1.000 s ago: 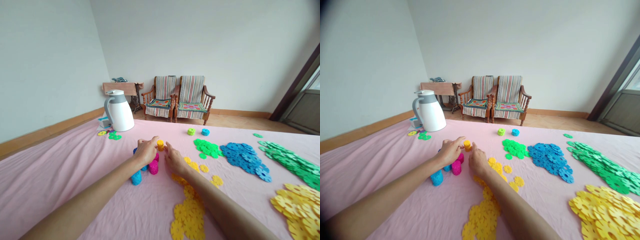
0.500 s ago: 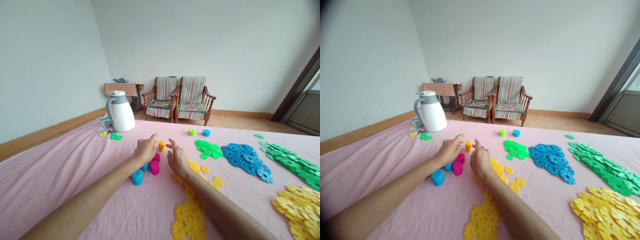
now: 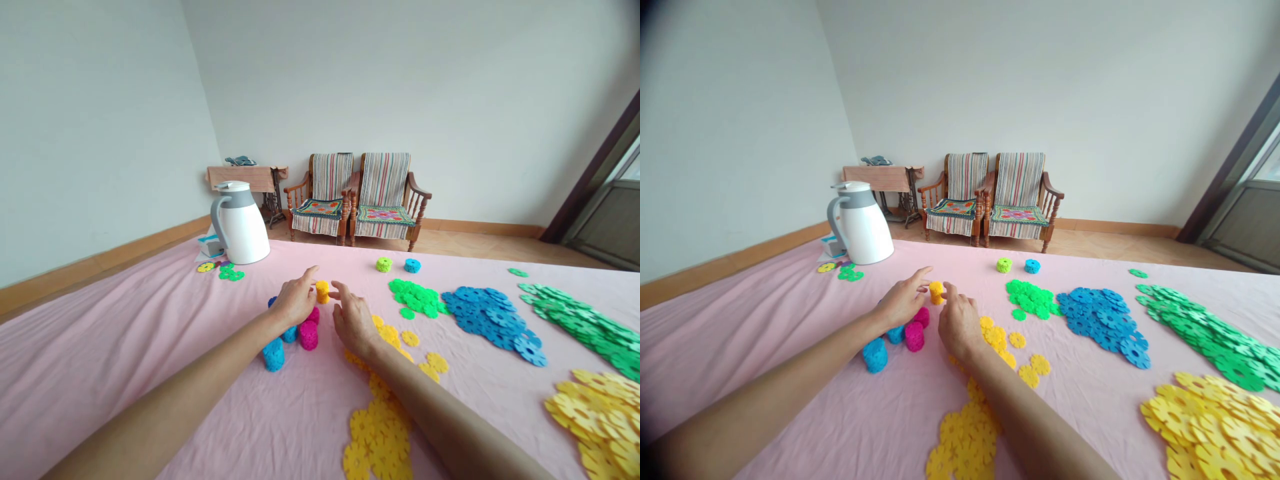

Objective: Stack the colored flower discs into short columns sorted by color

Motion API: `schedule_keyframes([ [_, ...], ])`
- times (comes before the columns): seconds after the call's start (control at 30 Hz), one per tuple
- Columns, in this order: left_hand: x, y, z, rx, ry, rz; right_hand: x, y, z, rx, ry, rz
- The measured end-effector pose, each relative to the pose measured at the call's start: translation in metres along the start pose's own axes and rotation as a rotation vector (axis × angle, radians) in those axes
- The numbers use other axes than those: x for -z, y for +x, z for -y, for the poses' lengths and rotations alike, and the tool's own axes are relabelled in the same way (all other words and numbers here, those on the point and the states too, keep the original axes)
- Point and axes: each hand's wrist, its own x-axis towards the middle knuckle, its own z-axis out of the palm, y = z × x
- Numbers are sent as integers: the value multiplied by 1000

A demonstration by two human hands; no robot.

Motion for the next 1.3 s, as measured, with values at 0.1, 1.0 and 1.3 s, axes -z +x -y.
schedule_keyframes([
  [0.1,1,-1,-1,19,-4,11,0,0,0,0,4,0],
  [1.0,1,-6,-3,-8,72,-43,-9,3,-7,70,29,22],
  [1.3,2,-8,-6,-16,50,-36,-6,3,-5,93,53,20],
])
